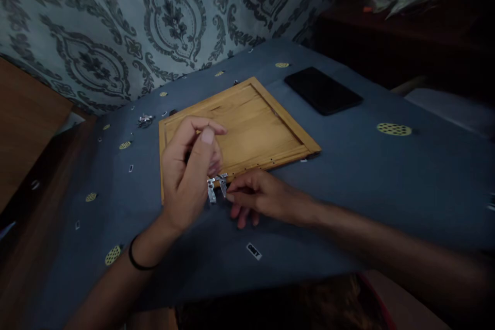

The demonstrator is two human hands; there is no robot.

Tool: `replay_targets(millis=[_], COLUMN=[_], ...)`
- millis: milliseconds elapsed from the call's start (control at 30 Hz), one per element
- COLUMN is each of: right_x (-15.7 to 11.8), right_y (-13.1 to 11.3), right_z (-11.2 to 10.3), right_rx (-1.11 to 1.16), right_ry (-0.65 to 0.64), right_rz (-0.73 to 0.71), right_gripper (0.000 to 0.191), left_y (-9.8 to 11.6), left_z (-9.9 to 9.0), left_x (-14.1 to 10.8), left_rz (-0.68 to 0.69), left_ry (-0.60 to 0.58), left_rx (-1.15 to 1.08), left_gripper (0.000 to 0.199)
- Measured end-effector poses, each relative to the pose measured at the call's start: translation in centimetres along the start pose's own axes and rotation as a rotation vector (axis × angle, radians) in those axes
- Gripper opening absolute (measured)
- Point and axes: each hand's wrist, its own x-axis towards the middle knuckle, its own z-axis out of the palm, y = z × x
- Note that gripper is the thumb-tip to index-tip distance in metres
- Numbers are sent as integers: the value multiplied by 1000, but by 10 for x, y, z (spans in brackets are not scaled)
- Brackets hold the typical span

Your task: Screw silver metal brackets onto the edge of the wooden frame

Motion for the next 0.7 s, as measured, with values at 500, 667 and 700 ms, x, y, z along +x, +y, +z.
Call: replay_targets(millis=[500,667,700], right_x=[-2,-1,-1], right_y=[-2,-1,-2], right_z=[0,-1,-1], right_rx=[-7,-13,-19], right_ry=[2,-3,0], right_rz=[12,10,12], right_gripper=[17,17,18], left_y=[-2,-2,-2], left_z=[-14,-19,-19], left_x=[50,57,57], left_rz=[-326,-416,-415], left_ry=[-590,-715,-731], left_rx=[-180,-169,-164], left_gripper=[34,35,35])
